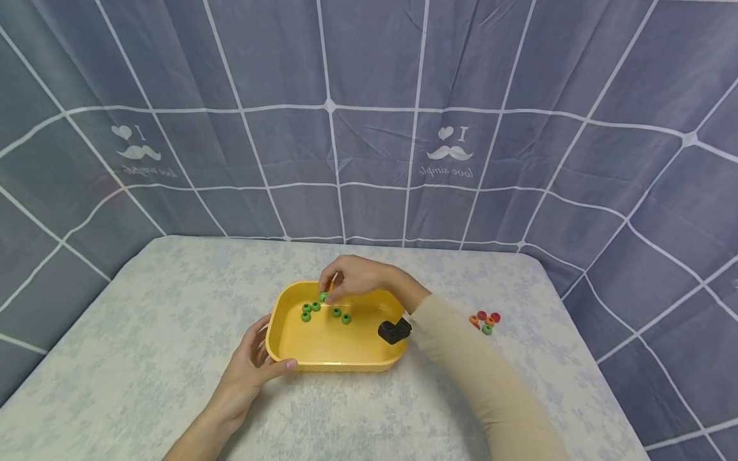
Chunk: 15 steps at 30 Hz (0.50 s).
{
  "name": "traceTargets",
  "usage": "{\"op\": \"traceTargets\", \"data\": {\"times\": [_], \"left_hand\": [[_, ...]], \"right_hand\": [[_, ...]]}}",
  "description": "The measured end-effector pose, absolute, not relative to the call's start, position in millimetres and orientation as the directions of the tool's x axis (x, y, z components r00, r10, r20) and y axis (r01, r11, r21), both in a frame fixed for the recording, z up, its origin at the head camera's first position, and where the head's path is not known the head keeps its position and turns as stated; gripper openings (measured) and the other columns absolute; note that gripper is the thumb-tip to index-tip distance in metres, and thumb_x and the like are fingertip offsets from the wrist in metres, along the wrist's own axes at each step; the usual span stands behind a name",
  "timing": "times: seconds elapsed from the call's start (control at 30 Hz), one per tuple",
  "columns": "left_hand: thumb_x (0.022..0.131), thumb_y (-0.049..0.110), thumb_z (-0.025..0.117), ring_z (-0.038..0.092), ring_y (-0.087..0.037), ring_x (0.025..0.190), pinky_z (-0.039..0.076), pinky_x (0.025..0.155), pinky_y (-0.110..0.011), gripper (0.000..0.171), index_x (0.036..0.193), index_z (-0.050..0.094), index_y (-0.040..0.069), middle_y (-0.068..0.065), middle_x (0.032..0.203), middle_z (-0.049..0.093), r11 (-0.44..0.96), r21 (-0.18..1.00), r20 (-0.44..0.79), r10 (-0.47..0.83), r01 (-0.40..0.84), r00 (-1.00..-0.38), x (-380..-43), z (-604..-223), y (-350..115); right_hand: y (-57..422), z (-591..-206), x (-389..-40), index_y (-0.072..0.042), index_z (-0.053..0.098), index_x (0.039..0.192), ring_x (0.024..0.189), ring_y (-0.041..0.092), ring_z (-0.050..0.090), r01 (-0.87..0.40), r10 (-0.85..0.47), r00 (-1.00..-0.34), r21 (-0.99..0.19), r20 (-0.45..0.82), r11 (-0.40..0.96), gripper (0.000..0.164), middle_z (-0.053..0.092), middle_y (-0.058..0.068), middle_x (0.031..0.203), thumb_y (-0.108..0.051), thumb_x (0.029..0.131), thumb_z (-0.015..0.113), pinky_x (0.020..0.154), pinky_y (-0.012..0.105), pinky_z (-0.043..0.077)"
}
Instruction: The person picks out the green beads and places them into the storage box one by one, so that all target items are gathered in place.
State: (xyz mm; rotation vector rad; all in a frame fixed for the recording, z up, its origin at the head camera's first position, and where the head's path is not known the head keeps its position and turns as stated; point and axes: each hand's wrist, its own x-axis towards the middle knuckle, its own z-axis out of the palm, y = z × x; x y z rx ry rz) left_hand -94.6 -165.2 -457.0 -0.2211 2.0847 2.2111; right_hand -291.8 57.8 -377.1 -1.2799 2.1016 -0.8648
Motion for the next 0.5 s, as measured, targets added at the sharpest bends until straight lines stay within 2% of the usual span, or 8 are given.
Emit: {"op": "traceTargets", "data": {"times": [0.27,0.5], "left_hand": [[0.086,0.009,0.087,0.035,-0.028,0.148,0.04,0.115,-0.033,0.101,0.163,0.023,0.017,-0.012,0.16,0.033,-0.064,0.986,-0.157,-0.029,-0.155,-0.987,-93.2,-454.8,-164.9],[0.086,0.009,0.086,0.035,-0.03,0.148,0.041,0.115,-0.035,0.1,0.163,0.022,0.016,-0.014,0.16,0.033,-0.069,0.987,-0.149,-0.021,-0.148,-0.989,-92.9,-454.2,-164.1]], "right_hand": [[49.0,-378.4,-294.0,-0.008,0.078,0.105,0.093,0.018,0.066,-0.565,-0.903,-0.414,-0.747,-0.111,0.351,0.012,0.073,-0.004,0.101,-0.004,0.093,0.077,0.09,0.031,0.058],[43.5,-378.3,-295.1,-0.005,0.077,0.107,0.092,0.018,0.067,-0.572,-0.915,-0.389,-0.75,-0.107,0.331,0.013,0.073,-0.004,0.1,-0.004,0.094,0.076,0.088,0.03,0.059]]}}
